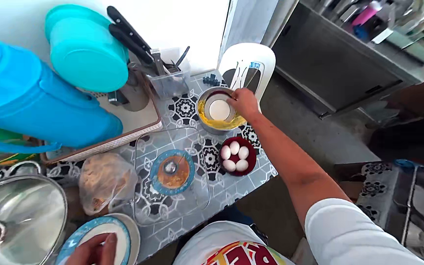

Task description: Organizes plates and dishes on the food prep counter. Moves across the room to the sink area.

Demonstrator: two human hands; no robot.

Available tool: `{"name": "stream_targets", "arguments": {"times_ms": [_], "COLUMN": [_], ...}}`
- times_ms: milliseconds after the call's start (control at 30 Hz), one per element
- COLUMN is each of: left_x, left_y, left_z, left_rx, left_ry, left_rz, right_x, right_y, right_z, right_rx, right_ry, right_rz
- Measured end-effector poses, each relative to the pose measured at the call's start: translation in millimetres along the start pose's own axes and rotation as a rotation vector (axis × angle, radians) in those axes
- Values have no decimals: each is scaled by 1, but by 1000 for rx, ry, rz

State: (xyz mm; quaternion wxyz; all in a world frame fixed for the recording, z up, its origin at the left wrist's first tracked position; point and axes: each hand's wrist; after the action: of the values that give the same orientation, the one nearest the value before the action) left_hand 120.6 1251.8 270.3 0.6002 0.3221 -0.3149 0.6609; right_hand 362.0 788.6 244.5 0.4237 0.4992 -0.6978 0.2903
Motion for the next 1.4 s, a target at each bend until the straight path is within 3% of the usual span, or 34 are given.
{"name": "stream_targets", "arguments": {"times_ms": [67,200,267,400,533,733,833,1000,1200,1400], "left_x": [-26,-80,-108,-157,-203,-247,-255,-259,-234,-187], "left_y": [-12,-52,-86,-164,-231,-286,-298,-301,-301,-304], "left_z": [36,93,116,161,199,214,219,232,223,207], "left_rx": [-11,-113,-203,-234,-194,-283,-271,-251,-191,183], "left_ry": [35,68,86,136,150,90,-42,-207,-34,-46], "left_rz": [-38,-19,-2,-144,-256,-351,-382,-448,-274,-120], "right_x": [-4,-19,-24,-15,-4,3,3,1,17,27], "right_y": [-7,11,13,0,-15,-45,-50,-54,-69,-91], "right_z": [2,17,23,31,53,89,96,102,98,81], "right_rx": [45,267,261,155,79,-366,-575,-661,-575,-450], "right_ry": [22,-71,-105,-216,-541,-1238,-1392,-1458,-1569,-1532], "right_rz": [-30,80,92,12,-140,-368,-405,-406,-358,-339]}}
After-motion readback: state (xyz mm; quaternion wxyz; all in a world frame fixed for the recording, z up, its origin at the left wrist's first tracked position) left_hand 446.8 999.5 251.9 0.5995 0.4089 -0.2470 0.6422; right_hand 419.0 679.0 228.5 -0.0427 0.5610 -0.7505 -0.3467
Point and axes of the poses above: each hand's wrist, its own y-axis away from the middle knuckle, its own x-axis out of the back of the hand, z = x × y, and after that the axes turned 5 degrees about z, right-handed
